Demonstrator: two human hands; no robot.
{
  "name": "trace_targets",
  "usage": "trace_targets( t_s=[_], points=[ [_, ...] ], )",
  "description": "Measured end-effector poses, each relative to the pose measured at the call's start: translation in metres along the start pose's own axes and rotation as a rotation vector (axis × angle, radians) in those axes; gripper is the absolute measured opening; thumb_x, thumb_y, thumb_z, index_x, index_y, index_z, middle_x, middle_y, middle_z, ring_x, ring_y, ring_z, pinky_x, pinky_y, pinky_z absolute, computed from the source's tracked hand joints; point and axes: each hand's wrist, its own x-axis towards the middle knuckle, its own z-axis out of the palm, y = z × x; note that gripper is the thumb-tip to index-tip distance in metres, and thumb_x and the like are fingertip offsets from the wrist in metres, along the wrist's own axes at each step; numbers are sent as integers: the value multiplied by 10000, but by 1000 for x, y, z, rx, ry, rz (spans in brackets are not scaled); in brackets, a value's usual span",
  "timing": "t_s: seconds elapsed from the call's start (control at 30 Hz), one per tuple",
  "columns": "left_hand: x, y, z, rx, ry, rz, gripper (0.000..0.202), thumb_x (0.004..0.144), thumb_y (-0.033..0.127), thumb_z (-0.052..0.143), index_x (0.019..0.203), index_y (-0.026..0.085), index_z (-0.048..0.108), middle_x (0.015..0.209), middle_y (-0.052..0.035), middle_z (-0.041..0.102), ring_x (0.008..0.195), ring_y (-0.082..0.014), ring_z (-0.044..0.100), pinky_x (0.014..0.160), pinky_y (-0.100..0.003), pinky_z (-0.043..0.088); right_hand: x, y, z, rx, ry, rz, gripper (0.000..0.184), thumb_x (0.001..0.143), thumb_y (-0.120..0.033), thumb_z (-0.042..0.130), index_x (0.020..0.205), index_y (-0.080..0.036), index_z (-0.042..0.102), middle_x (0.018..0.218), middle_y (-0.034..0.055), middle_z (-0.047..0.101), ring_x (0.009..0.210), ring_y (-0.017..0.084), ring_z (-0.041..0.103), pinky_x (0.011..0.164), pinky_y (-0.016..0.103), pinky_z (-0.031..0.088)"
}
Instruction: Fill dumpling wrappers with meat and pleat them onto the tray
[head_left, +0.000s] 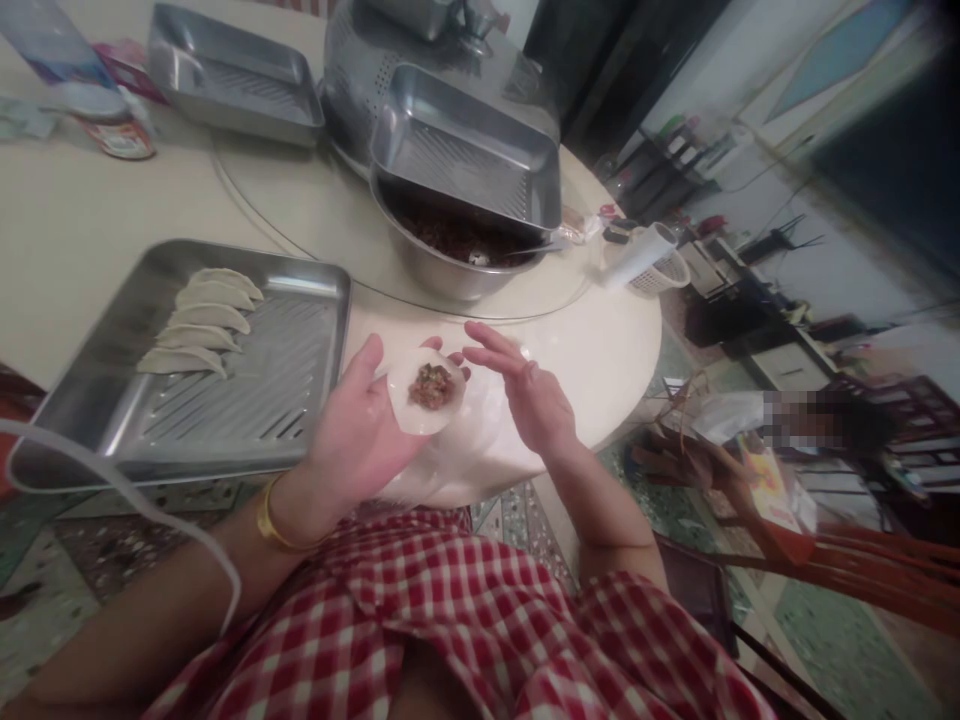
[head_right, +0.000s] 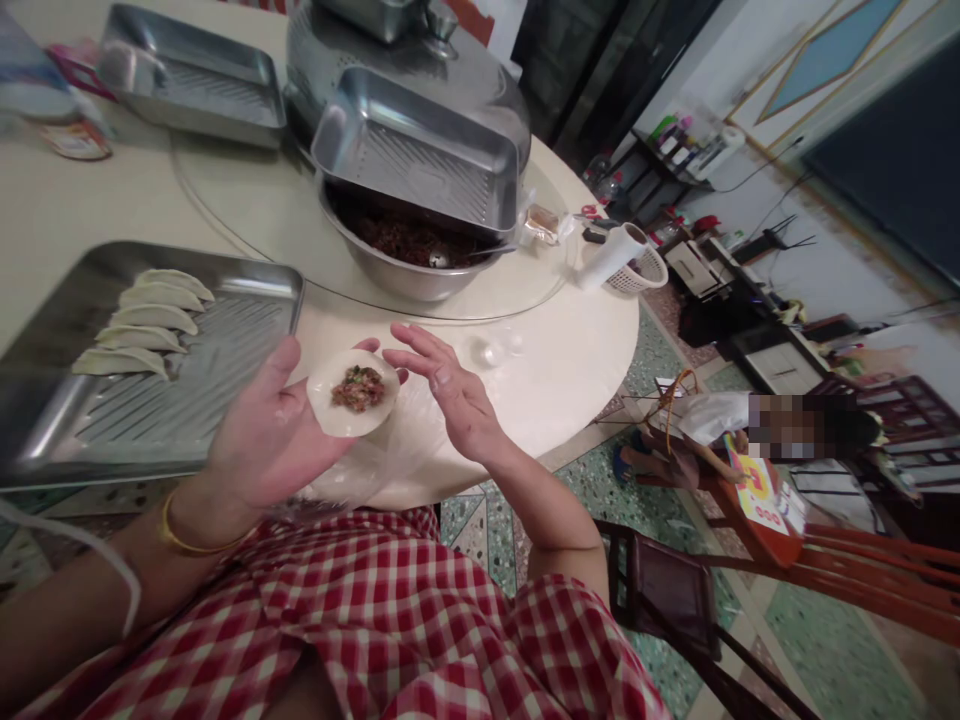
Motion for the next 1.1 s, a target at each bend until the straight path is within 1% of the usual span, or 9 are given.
trace_targets(
  t_s=[0.1, 0.2, 0.33, 0.4, 0.6, 0.7, 0.83, 0.97, 1.1],
  points=[
    [-1, -2, -3, 8, 20, -33, 529, 993, 556, 359, 1229, 159, 617, 1033, -97, 734, 1089, -258, 661, 1019, -418, 464, 0, 0, 0, 22, 14, 8, 567, 1039, -477, 140, 1328, -265, 579, 1409, 38, 607, 1413, 188, 462, 1173, 459, 406],
    [-2, -5, -6, 2, -78, -114, 590, 987, 583, 342, 1320, 156, 575, 1072, -108, 730, 1135, -274, 646, 1048, -440, 451, -1, -2, 2, -32, 37, -93, 560, 1022, -513, 182, 1368, -245, 531, 1268, 64, 694, 1398, 221, 472, 1156, 511, 407],
    [-2, -9, -8, -28, -203, -213, 587, 991, 580, 316, 1348, 189, 570, 1114, -94, 726, 1180, -279, 632, 1077, -455, 432, 1, 1, 6, -176, -66, -233, 585, 1007, -534, 181, 1420, -238, 471, 1132, 49, 750, 1407, 221, 462, 1233, 537, 253],
    [-2, -10, -8, -31, -193, -232, 594, 995, 585, 289, 1335, 196, 582, 1096, -94, 731, 1197, -287, 626, 1089, -470, 419, 2, 4, 5, -250, -96, -245, 601, 1007, -535, 149, 1408, -236, 482, 1132, 37, 752, 1406, 213, 467, 1254, 521, 197],
    [-3, -7, -7, -18, -85, -187, 649, 996, 605, 227, 1332, 181, 586, 1083, -111, 734, 1233, -303, 604, 1103, -484, 402, 1, 8, -2, -258, -4, -300, 549, 1019, -480, 179, 1401, -239, 491, 1117, 24, 753, 1424, 193, 445, 1255, 496, 205],
    [-3, -5, -8, -18, -111, -184, 649, 992, 615, 237, 1314, 186, 603, 1080, -97, 740, 1233, -296, 606, 1116, -473, 390, -1, 11, -3, -304, -33, -297, 568, 1011, -512, 175, 1382, -255, 519, 1128, 24, 749, 1412, 203, 464, 1259, 516, 187],
    [-2, -5, -10, 5, -140, -207, 659, 985, 636, 236, 1328, 206, 598, 1115, -83, 733, 1250, -282, 596, 1115, -466, 390, -1, 14, -1, -284, 30, -263, 541, 1021, -483, 202, 1390, -239, 514, 1092, 28, 756, 1422, 196, 445, 1254, 519, 199],
    [-2, -6, -10, 40, -168, -207, 637, 978, 624, 294, 1363, 198, 571, 1180, -107, 709, 1269, -291, 578, 1111, -463, 402, 1, 15, 0, -236, -12, -316, 532, 1023, -479, 212, 1389, -243, 516, 1106, 24, 755, 1404, 195, 469, 1254, 505, 208],
    [-2, -7, -9, 84, -150, -180, 645, 953, 642, 365, 1359, 183, 566, 1172, -101, 710, 1264, -293, 577, 1101, -446, 419, 3, 14, -1, -169, 73, -279, 480, 1030, -433, 249, 1365, -250, 539, 1048, 23, 768, 1397, 215, 477, 1234, 538, 226]
  ],
)
